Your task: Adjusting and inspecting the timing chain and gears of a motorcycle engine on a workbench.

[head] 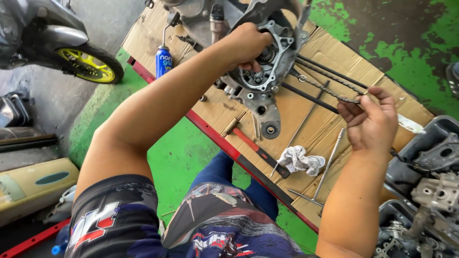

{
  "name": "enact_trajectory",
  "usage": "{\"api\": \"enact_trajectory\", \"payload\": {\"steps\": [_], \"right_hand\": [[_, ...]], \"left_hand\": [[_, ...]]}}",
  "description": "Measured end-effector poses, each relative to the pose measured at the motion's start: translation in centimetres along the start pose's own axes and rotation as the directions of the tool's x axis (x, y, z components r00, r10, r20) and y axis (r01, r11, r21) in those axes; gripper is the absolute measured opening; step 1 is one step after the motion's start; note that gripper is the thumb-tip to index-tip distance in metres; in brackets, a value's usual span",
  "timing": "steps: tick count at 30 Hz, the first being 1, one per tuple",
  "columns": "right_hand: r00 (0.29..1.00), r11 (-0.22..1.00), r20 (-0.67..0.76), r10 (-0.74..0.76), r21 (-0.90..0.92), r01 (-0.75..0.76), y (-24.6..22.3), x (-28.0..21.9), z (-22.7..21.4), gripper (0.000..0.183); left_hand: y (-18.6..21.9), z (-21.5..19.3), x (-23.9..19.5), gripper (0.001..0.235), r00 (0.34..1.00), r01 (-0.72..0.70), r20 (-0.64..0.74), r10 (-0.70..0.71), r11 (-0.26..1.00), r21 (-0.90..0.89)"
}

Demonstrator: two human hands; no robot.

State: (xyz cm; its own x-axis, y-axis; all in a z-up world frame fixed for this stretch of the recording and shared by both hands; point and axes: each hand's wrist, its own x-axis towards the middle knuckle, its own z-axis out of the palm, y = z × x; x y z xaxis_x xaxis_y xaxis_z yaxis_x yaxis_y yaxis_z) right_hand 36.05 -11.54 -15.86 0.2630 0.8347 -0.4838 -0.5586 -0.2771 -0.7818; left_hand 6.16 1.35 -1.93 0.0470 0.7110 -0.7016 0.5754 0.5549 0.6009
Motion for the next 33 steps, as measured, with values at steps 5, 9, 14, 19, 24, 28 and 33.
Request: {"api": "enact_trajectory", "payload": {"steps": [5, 9, 14, 19, 24, 28, 33], "right_hand": [[1.0, 0.997, -0.01, 0.019, -0.08, -0.02, 0.3, -0.7, 1.3, 0.023], [1.0, 0.983, 0.001, -0.001, -0.184, 0.001, -0.4, -1.3, 2.8, 0.017], [0.994, 0.933, 0.102, -0.036, -0.352, 0.07, -0.6, -0.8, 2.5, 0.018], [0.993, 0.924, 0.116, 0.014, -0.381, 0.031, -0.7, -0.3, 1.9, 0.024], [0.991, 0.926, 0.121, 0.053, -0.377, -0.003, -1.3, -0.2, 1.9, 0.022], [0.987, 0.905, 0.12, 0.108, -0.423, -0.047, -1.0, -0.2, 2.0, 0.022], [0.987, 0.888, 0.138, 0.078, -0.46, -0.006, 0.4, 0.0, 2.4, 0.021]], "left_hand": [[0.0, 0.4, -0.2, 0.032, 0.998, 0.052, -0.027, -0.052, 0.998, -0.026], [-0.2, 0.6, 0.3, 0.031, 0.998, 0.054, -0.026, -0.055, 0.998, -0.032], [-0.2, 0.7, 0.7, 0.034, 0.995, 0.092, -0.041, -0.093, 0.995, -0.025], [0.7, 0.7, -1.1, 0.033, 0.994, 0.103, -0.04, -0.101, 0.994, 0.043], [1.0, 0.9, -1.6, 0.042, 0.996, 0.08, -0.033, -0.079, 0.996, 0.024], [0.4, 1.1, -0.9, 0.037, 0.996, 0.082, -0.018, -0.082, 0.997, 0.004], [0.4, 1.4, -1.2, 0.042, 0.996, 0.072, -0.044, -0.075, 0.995, -0.064]]}}
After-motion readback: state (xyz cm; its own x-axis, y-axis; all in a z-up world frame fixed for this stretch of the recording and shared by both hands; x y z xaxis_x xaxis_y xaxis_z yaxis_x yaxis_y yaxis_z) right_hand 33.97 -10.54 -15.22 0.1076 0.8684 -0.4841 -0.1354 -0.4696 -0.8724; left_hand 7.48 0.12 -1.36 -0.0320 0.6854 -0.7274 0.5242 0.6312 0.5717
